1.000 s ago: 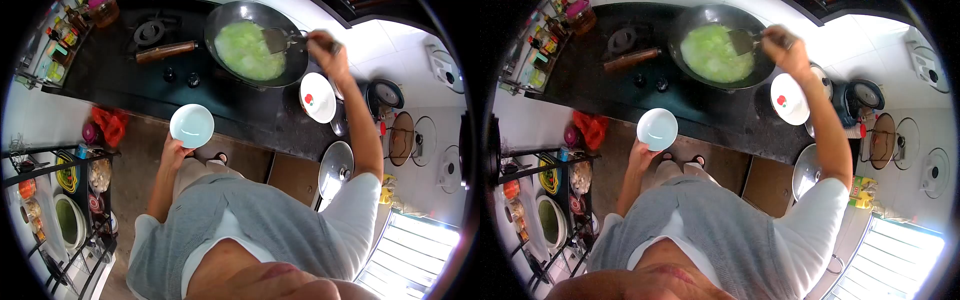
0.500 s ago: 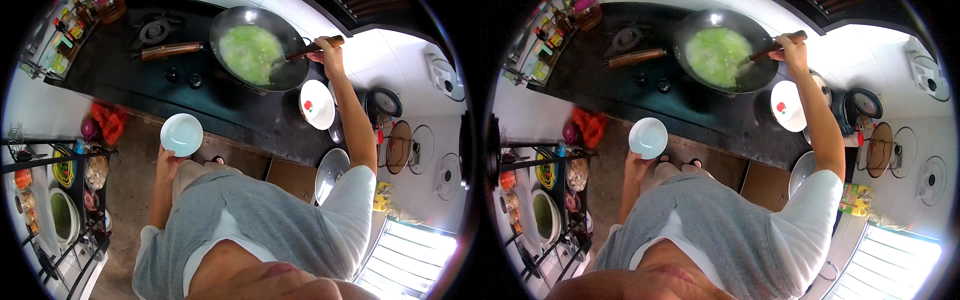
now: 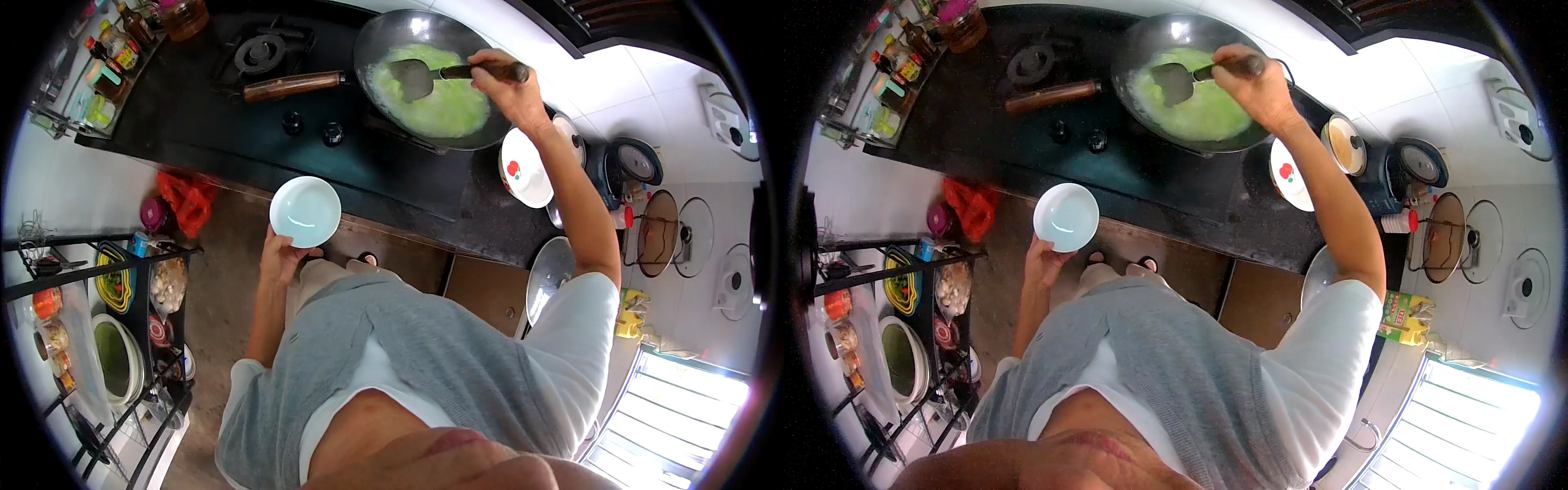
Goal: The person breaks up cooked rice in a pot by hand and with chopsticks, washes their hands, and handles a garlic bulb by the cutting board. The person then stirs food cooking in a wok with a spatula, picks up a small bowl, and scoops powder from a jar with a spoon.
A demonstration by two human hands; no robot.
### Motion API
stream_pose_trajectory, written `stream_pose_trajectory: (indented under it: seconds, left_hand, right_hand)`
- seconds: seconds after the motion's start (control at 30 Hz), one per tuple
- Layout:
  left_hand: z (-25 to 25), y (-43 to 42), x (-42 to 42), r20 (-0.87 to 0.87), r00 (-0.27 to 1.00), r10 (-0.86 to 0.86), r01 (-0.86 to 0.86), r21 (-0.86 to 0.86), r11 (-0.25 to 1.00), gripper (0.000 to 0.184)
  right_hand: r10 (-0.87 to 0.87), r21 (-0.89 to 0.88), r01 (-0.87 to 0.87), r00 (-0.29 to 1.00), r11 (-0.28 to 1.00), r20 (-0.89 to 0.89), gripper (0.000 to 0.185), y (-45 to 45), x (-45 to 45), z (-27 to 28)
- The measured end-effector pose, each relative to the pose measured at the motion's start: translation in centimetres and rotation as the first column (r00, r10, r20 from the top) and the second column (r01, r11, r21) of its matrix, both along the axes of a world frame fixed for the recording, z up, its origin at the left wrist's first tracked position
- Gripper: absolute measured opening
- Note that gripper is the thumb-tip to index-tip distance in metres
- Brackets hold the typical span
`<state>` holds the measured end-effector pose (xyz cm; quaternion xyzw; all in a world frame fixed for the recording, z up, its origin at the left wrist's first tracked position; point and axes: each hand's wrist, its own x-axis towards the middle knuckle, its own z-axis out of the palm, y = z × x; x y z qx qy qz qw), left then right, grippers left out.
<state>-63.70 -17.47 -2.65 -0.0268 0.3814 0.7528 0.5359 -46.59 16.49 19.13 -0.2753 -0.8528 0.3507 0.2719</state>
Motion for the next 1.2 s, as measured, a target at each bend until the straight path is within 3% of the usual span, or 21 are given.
stream_pose_trajectory:
  seconds: [0.07, 0.1, 0.2, 0.33, 0.43, 0.63, 0.73, 0.83, 0.87, 0.9, 0.97, 1.2]
  left_hand:
    - [0.8, -0.1, -0.1, -0.007, 0.998, -0.056, 0.057, 0.031, 0.998, 0.064]
    - [0.9, -0.1, -0.3, -0.004, 0.998, -0.058, 0.058, 0.027, 0.998, 0.064]
    - [1.1, 0.1, -1.0, -0.002, 0.997, -0.078, 0.078, -0.020, 0.997, 0.064]
    - [1.6, 0.5, -1.2, -0.048, 0.991, -0.127, 0.123, -0.070, 0.990, 0.067]
    - [1.3, 0.8, -1.8, -0.033, 0.994, -0.104, 0.101, -0.071, 0.992, 0.066]
    - [0.0, 1.2, -2.7, -0.014, 0.995, -0.095, 0.095, -0.015, 0.995, 0.065]
    - [0.0, 1.2, -2.8, -0.028, 0.993, -0.117, 0.117, 0.000, 0.993, 0.064]
    - [0.2, 1.1, -3.0, -0.037, 0.993, -0.115, 0.115, 0.005, 0.993, 0.063]
    - [0.3, 0.9, -3.0, -0.034, 0.993, -0.110, 0.110, 0.010, 0.994, 0.063]
    - [0.4, 0.8, -3.0, -0.034, 0.994, -0.108, 0.109, 0.008, 0.994, 0.063]
    - [0.7, 0.6, -3.1, -0.028, 0.992, -0.120, 0.121, 0.016, 0.993, 0.062]
    - [0.3, 0.2, -3.5, -0.061, 0.987, -0.147, 0.148, 0.019, 0.989, 0.064]
  right_hand:
    - [0.041, 0.166, -0.047, 0.998, 0.985, 0.038, 0.017, -0.7, 0.2, -0.4]
    - [0.040, 0.161, -0.046, 0.998, 0.986, 0.040, 0.017, -0.7, 0.4, -0.5]
    - [0.108, 0.495, -0.196, 0.973, 0.846, 0.202, 0.019, -0.4, 1.0, -1.5]
    - [0.091, 0.609, -0.268, 0.948, 0.746, 0.305, 0.028, 0.2, 2.0, -2.3]
    - [0.088, 0.638, -0.240, 0.961, 0.732, 0.261, 0.028, 0.9, 2.8, -2.2]
    - [-0.077, 0.631, -0.006, 0.992, 0.776, 0.104, 0.023, 2.4, 4.1, -0.4]
    - [-0.190, 0.427, 0.205, 0.979, 0.881, -0.077, 0.023, 4.9, 4.1, -3.4]
    - [-0.331, 0.275, 0.363, 0.931, 0.890, -0.155, 0.021, 5.2, 3.7, -5.4]
    - [-0.363, 0.030, 0.378, 0.907, 0.925, -0.212, 0.021, 4.7, 3.4, -5.5]
    - [-0.362, 0.028, 0.376, 0.908, 0.926, -0.212, 0.021, 4.1, 3.3, -5.5]
    - [-0.383, -0.223, 0.327, 0.875, 0.918, -0.297, 0.019, 2.5, 3.1, -5.0]
    - [-0.250, -0.180, 0.214, 0.947, 0.960, -0.205, 0.020, -3.2, 4.0, -0.1]
